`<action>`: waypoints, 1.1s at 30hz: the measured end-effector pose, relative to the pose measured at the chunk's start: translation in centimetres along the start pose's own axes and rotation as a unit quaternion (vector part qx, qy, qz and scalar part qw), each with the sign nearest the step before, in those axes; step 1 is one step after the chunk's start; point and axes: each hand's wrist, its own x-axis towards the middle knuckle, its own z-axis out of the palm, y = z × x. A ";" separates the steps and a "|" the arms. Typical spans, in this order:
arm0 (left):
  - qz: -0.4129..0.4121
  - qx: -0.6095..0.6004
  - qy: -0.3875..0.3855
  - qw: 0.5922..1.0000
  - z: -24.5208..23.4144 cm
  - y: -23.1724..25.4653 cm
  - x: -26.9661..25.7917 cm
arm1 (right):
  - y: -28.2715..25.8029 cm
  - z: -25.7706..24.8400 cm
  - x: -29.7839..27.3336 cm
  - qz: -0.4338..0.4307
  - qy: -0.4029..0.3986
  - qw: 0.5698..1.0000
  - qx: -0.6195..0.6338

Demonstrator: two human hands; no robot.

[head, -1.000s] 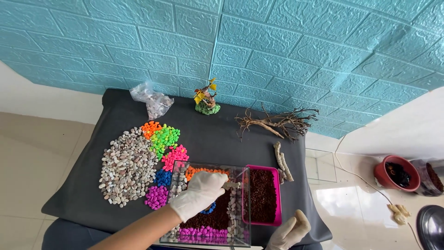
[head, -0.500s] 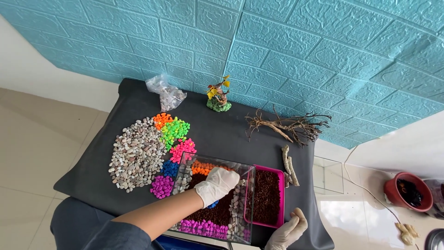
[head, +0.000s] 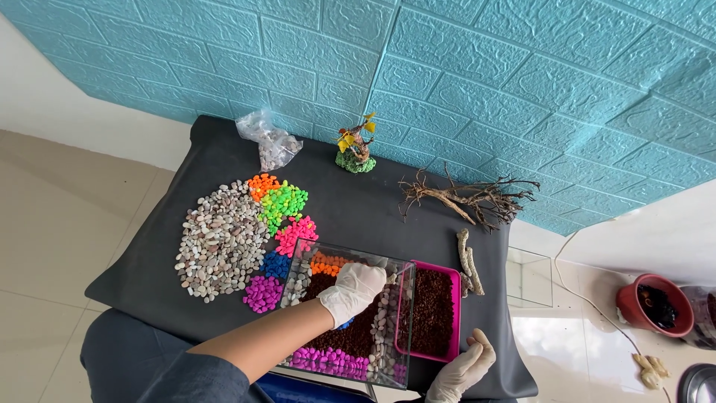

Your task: Arranging colored pebbles, substrate, and decorative wood inside a small glass aquarium tank.

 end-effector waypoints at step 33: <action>-0.140 -0.769 0.070 0.619 -21.6 -8.9 -22.0 | -6.7 0.1 1.6 -0.077 -0.045 0.996 0.027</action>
